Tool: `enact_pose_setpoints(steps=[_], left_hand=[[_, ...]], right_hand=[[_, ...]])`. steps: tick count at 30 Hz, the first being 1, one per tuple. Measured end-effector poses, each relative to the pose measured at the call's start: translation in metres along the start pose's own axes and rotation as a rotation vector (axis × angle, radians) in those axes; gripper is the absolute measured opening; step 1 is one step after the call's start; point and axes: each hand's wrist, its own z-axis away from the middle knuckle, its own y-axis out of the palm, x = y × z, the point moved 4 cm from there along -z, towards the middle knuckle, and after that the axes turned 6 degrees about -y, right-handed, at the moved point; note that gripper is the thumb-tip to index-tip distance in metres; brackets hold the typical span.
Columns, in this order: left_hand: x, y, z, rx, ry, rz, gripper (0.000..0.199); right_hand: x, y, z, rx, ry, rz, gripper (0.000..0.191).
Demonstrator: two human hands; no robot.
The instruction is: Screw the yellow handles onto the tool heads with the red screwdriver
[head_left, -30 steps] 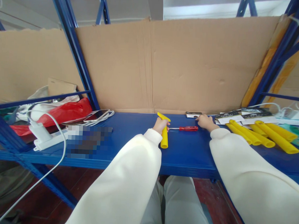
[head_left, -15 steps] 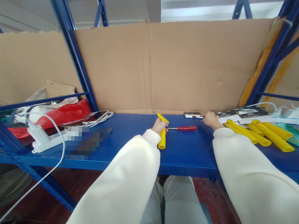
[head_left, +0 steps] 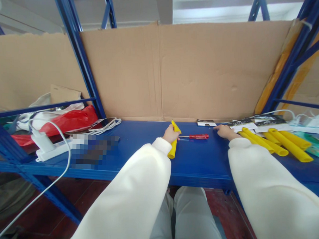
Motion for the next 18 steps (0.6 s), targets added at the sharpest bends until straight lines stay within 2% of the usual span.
enact_pose_setpoints(steps=[5,10,14,16,18], left_hand=[[0.001,0.0,-0.002,0.002,0.011,-0.012,0.026],[-0.001,-0.001,0.001,-0.008,0.001,-0.047,0.028],[-0.006,-0.005,0.009,-0.064,0.007,-0.105,0.032],[-0.008,-0.007,0.012,-0.087,0.009,-0.131,0.033],[-0.01,-0.008,0.014,-0.108,0.014,-0.152,0.034]], right_hand=[[0.001,0.002,-0.002,-0.044,-0.113,0.065,0.048],[0.005,0.002,0.002,-0.015,-0.094,0.077,0.048],[0.017,-0.011,0.007,-0.08,-0.102,0.057,0.047],[0.029,-0.021,0.012,-0.1,-0.159,-0.018,0.044],[0.05,-0.028,0.022,-0.031,-0.332,-0.146,0.043]])
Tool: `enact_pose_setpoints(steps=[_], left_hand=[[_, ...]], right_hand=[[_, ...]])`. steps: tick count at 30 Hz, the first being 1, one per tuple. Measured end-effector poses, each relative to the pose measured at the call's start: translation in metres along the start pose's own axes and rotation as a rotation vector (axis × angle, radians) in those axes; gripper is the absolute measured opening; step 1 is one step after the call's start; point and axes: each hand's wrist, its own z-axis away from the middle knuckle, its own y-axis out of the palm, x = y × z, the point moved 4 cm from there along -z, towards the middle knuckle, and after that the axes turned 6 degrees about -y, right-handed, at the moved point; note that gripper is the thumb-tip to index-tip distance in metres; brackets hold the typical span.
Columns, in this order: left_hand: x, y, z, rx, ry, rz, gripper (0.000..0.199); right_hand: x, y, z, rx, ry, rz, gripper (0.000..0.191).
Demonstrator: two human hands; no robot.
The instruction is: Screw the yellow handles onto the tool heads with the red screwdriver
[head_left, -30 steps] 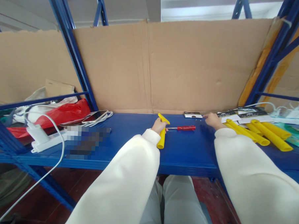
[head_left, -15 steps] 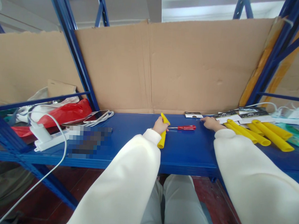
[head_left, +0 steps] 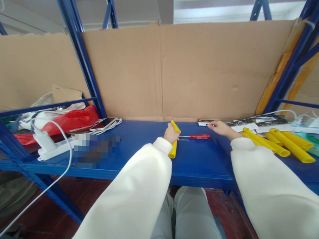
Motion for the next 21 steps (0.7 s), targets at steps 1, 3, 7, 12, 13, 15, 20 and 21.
enact_pose_setpoints(steps=[1,3,7,12,13,15,20,21], left_hand=[[-0.001,-0.001,0.0,-0.007,0.002,-0.011,0.034],[-0.002,-0.003,0.001,-0.016,0.002,-0.028,0.033],[-0.002,-0.006,0.001,-0.053,-0.016,-0.025,0.034],[0.0,-0.01,0.0,-0.079,-0.05,-0.004,0.036],[0.001,-0.01,-0.001,-0.08,-0.055,0.001,0.036],[0.003,-0.011,-0.003,-0.081,-0.059,0.011,0.036],[0.007,-0.015,-0.009,-0.091,-0.061,0.005,0.032],[0.008,-0.015,-0.01,-0.091,-0.065,0.002,0.032]], right_hand=[[0.014,0.0,0.002,0.054,-0.095,-0.067,0.043],[0.039,0.004,0.008,0.189,-0.228,-0.11,0.042],[0.068,0.014,0.017,0.268,-0.324,-0.019,0.033],[0.064,0.018,0.016,0.211,-0.287,0.081,0.025],[0.06,0.018,0.015,0.206,-0.258,0.088,0.025],[0.052,0.016,0.015,0.184,-0.199,0.107,0.025],[0.046,0.006,0.018,0.085,-0.111,0.248,0.028],[0.046,0.004,0.019,0.068,-0.095,0.272,0.028]])
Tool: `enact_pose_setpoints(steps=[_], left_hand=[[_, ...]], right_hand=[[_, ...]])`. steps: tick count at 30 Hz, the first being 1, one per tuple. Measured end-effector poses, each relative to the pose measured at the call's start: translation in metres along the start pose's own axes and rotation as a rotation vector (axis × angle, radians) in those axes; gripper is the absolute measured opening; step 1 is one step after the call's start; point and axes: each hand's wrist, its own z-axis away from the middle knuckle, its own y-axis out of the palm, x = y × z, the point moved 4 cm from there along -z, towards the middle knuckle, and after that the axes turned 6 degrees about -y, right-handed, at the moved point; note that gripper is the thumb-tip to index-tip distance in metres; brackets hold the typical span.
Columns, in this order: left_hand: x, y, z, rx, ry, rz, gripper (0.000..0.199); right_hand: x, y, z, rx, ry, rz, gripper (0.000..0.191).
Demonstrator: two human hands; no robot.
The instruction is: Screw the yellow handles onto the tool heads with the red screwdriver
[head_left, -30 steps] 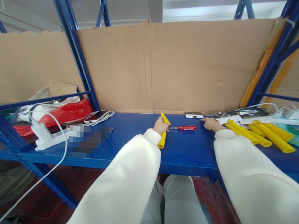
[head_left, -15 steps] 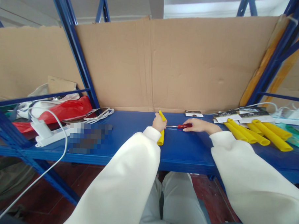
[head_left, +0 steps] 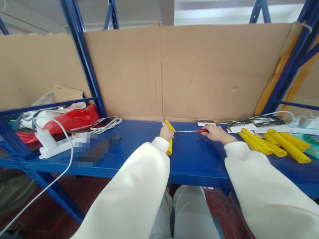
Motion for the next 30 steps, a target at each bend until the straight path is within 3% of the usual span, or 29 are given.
enact_pose_setpoints(steps=[9,17,30], left_hand=[[0.0,-0.004,0.0,-0.003,-0.04,0.015,0.033],[-0.003,0.001,0.002,0.035,0.018,-0.047,0.037],[-0.004,0.004,0.002,0.057,0.082,-0.106,0.038]], right_hand=[[-0.012,-0.01,0.007,-0.129,0.099,-0.016,0.027],[-0.019,-0.008,0.006,-0.28,0.035,-0.101,0.027],[-0.022,-0.004,0.003,-0.33,0.004,-0.117,0.023]])
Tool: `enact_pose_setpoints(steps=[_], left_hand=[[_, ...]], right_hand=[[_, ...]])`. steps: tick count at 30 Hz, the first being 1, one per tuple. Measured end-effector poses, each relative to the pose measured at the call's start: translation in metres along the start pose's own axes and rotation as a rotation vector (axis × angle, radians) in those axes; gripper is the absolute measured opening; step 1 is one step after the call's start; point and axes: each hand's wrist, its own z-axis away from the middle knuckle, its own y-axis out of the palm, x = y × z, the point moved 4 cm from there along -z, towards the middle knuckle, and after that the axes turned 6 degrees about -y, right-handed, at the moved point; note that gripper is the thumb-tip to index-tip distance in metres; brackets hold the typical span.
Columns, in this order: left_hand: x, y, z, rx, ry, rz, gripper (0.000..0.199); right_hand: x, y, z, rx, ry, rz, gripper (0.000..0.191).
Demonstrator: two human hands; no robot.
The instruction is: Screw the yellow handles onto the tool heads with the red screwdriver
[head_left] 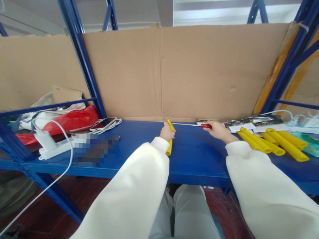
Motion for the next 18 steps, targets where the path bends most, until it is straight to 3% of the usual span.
enact_pose_setpoints(steps=[18], left_hand=[[-0.0033,-0.0025,0.0045,0.011,-0.005,-0.023,0.04]], right_hand=[[-0.0004,-0.003,0.0003,-0.032,-0.026,-0.025,0.022]])
